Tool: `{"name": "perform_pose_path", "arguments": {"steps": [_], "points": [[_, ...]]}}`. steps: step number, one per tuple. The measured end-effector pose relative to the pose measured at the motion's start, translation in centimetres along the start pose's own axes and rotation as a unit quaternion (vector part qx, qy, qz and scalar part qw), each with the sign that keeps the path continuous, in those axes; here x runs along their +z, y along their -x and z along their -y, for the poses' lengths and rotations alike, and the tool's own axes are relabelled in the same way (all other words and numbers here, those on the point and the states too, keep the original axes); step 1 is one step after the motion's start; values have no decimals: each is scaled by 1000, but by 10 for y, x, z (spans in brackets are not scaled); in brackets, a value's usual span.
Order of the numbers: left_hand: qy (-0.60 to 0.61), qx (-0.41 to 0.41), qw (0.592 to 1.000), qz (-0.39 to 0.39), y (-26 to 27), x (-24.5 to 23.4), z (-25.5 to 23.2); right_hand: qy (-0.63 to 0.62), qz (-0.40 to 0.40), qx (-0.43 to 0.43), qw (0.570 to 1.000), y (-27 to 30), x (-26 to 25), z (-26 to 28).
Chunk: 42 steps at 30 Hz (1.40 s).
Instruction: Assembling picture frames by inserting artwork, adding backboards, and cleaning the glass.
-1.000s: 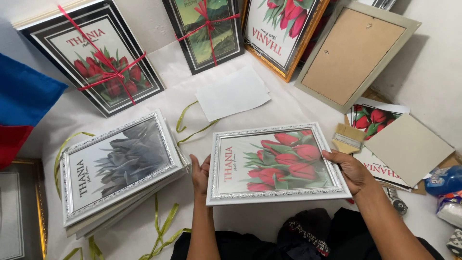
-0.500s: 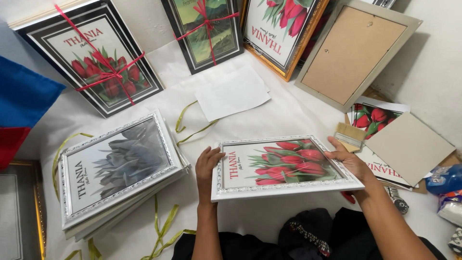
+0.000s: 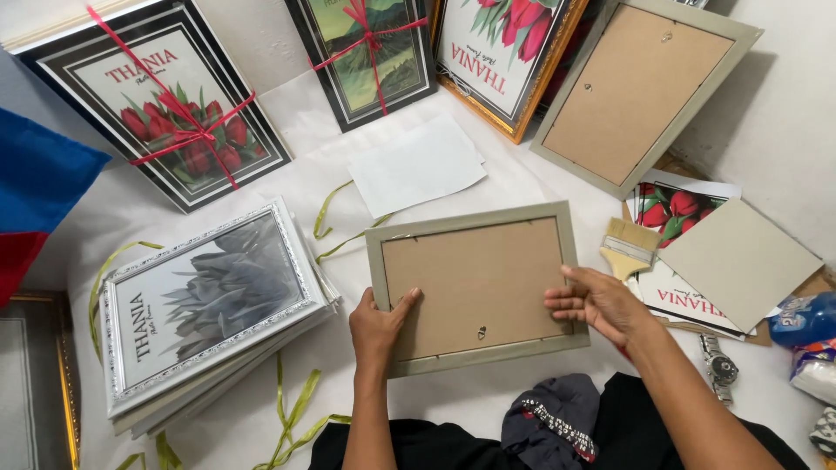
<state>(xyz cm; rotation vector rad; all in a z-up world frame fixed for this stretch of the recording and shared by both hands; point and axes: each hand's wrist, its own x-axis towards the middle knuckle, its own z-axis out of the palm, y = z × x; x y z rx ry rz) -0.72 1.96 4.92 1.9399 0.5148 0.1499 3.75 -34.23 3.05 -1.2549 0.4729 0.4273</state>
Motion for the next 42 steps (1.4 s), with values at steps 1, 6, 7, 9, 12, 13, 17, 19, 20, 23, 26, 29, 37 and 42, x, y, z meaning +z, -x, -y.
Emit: {"name": "perform_pose_path", "arguments": {"steps": [1,6,7,9,12,13,17,19,20,23,26,29,37,42], "points": [[-1,0,1000,0,-2,-1,4,0,0,0,1000,-7,-1,-12],[-100,-58,990,78,-18,4,34,152,-82,73,982,-34,-5,-52],[-100,-59,990,78,-22,6,39,152,-82,75,982,-37,-5,-54],[-88,-77,988,106,-27,9,53,179,-88,76,977,-40,-6,-61],[-81,-79,986,119,-23,9,46,199,-87,74,973,-53,-16,-73],[-81,-79,986,120,-23,11,47,199,-87,75,973,-48,-12,-68],[-54,-68,988,124,-23,14,49,202,-85,70,973,-32,2,-56],[-51,-70,988,124,-24,15,51,205,-84,68,973,-27,7,-52],[-50,-71,988,125,-24,15,53,206,-81,67,973,-24,9,-51],[-44,-72,988,128,-23,16,55,215,-79,61,972,-9,14,-48],[-41,-72,988,128,-23,17,61,320,-66,59,943,12,14,-52],[-43,-80,987,129,-26,20,65,558,8,95,824,72,42,-49],[48,-163,979,111,-13,4,32,717,72,-44,692,125,75,-145],[57,-171,976,123,-10,6,34,645,-37,-124,753,121,148,-124]]}}
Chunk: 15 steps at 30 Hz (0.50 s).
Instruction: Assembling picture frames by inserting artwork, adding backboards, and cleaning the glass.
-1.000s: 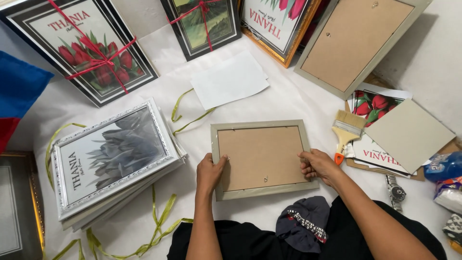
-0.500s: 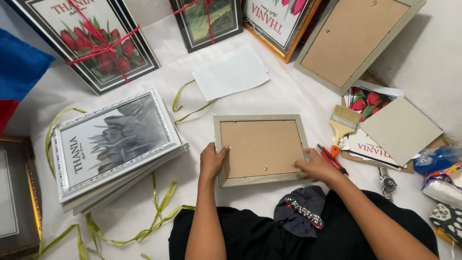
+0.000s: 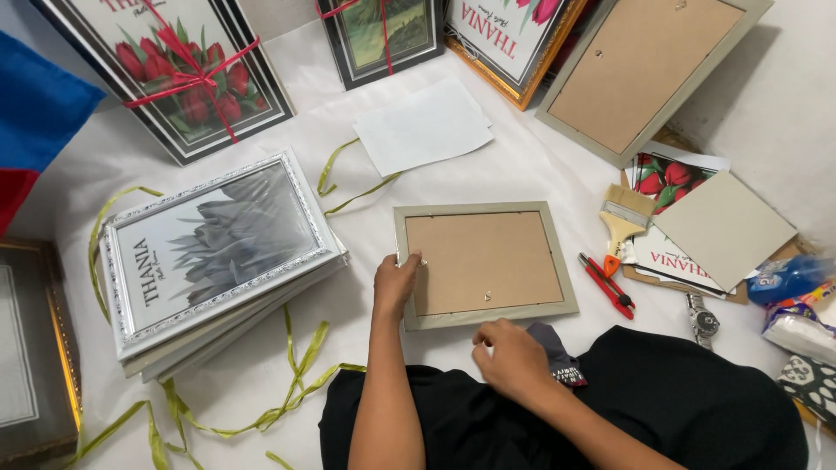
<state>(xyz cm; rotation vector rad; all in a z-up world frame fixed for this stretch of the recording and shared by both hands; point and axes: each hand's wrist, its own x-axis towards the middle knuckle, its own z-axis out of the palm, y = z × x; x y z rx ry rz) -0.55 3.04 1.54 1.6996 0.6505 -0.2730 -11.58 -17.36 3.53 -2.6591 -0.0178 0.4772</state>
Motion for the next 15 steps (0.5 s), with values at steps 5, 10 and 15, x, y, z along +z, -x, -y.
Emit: {"name": "perform_pose_path", "arguments": {"steps": [5,10,15], "points": [[2,-28,1000,5,-4,1,-5,172,100,31,980,-3,31,-38],[16,-41,999,9,-3,1,-10,151,158,184,958,5,28,-70],[35,-69,997,12,5,-1,-21,49,61,114,990,1,0,-49]]}}
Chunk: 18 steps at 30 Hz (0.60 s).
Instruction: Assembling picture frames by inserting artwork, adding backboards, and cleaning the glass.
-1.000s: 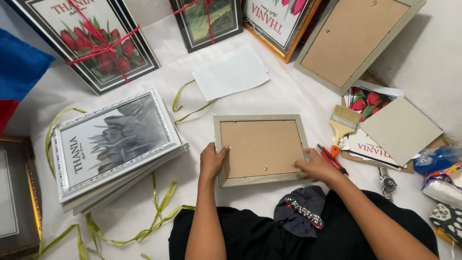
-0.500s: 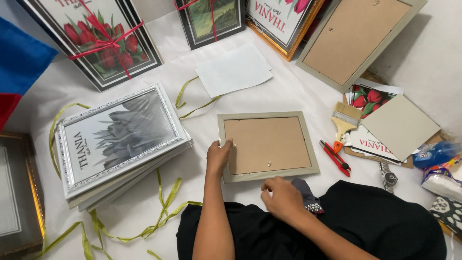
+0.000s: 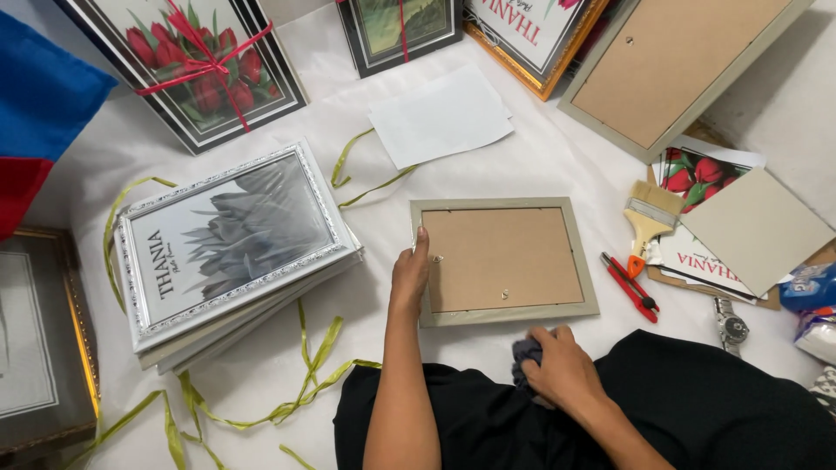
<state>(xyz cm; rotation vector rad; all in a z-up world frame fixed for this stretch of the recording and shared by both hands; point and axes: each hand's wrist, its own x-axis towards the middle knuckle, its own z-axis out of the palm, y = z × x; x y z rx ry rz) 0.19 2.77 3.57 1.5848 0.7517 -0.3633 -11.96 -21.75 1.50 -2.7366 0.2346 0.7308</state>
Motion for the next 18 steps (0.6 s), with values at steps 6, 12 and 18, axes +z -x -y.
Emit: {"name": "perform_pose_path", "arguments": {"steps": [6,12,18], "points": [[-7,32,999,-11,-16,2,16,-167,-253,-288,908,4,-21,110],[-92,100,990,-33,-91,14,78,-78,-136,-238,958,-77,6,96],[-45,84,995,-36,-60,15,58,-46,-232,-90,967,-158,9,-8]]}}
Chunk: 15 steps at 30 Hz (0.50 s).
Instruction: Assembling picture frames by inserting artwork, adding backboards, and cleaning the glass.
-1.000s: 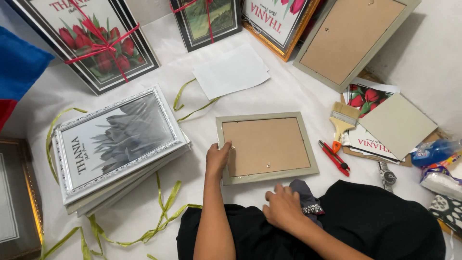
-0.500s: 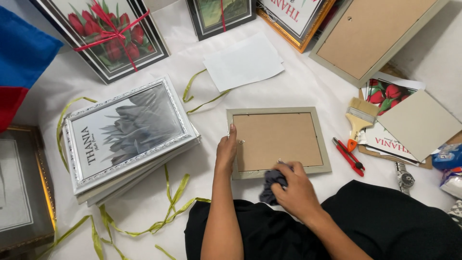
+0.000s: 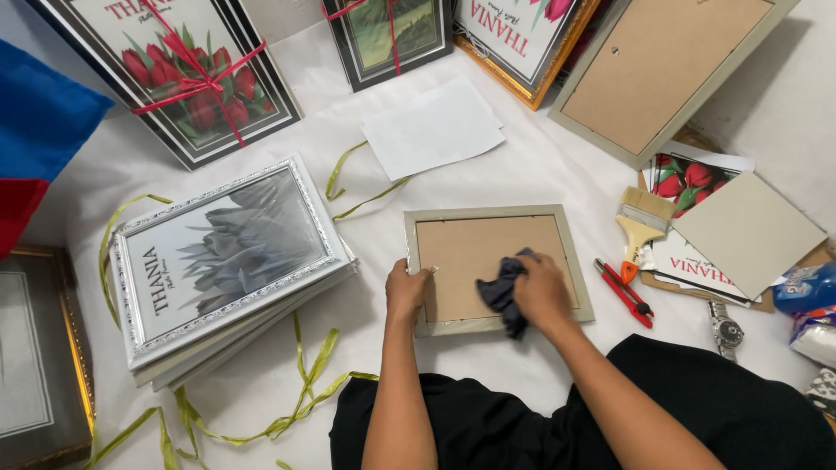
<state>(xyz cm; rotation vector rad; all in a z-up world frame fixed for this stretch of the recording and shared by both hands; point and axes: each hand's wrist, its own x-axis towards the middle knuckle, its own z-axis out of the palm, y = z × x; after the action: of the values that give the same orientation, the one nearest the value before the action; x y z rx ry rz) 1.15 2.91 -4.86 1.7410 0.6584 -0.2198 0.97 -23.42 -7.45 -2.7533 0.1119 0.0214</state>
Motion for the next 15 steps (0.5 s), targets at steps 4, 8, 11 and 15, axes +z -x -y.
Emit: {"name": "perform_pose_path", "arguments": {"steps": [4,8,11,15], "points": [[-16,4,1000,-2,-5,1,3,45,-29,87,995,20,-27,0],[-64,10,998,5,-2,0,1,30,-102,-90,990,51,-13,52],[-63,6,998,9,7,-4,-9,-8,-80,-187,979,41,10,61],[-72,5,997,24,13,-8,-21,-40,-120,-194,973,-9,27,70]]}}
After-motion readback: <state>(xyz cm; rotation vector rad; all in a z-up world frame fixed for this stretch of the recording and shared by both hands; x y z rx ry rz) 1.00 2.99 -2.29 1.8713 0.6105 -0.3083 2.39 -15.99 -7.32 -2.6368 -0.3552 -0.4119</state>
